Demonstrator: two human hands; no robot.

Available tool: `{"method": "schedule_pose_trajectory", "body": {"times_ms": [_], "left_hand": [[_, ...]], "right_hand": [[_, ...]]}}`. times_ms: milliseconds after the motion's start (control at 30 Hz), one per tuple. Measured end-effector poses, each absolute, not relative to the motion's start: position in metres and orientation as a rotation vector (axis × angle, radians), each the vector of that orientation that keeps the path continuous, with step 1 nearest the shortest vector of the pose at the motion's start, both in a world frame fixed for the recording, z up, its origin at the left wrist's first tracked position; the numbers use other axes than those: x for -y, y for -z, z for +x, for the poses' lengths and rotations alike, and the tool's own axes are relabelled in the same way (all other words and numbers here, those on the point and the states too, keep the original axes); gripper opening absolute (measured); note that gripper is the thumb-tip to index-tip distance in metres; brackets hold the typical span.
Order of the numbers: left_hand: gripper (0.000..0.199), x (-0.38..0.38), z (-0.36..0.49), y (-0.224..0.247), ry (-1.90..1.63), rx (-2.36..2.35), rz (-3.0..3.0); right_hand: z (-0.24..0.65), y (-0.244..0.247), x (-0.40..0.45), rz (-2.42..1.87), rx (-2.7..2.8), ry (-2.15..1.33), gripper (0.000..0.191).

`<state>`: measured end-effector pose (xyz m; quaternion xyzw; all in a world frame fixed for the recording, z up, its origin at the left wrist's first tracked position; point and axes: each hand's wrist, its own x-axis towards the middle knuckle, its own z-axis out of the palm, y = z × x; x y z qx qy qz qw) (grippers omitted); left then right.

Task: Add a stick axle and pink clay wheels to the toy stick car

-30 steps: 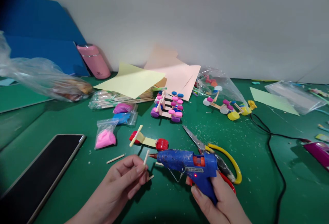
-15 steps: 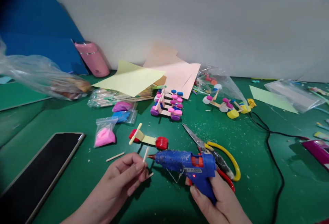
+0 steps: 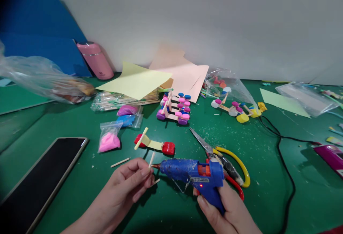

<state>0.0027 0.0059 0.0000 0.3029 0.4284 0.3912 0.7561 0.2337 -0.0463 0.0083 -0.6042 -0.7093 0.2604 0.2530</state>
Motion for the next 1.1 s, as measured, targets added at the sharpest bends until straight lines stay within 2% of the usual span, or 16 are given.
{"method": "schedule_pose_trajectory", "body": {"times_ms": [433, 1100], "left_hand": [[0.019, -0.0058, 0.0029, 0.0005, -0.860, -0.929, 0.651], [0.020, -0.0047, 0.0030, 0.0007, -0.825, -0.934, 0.674]], "right_hand": [[0.2349, -0.0053, 0.0494, -1.718, 1.902, -0.813, 0.019], [0.2385, -0.0026, 0.0457, -1.620, 1.931, -0.706, 0.014]]}}
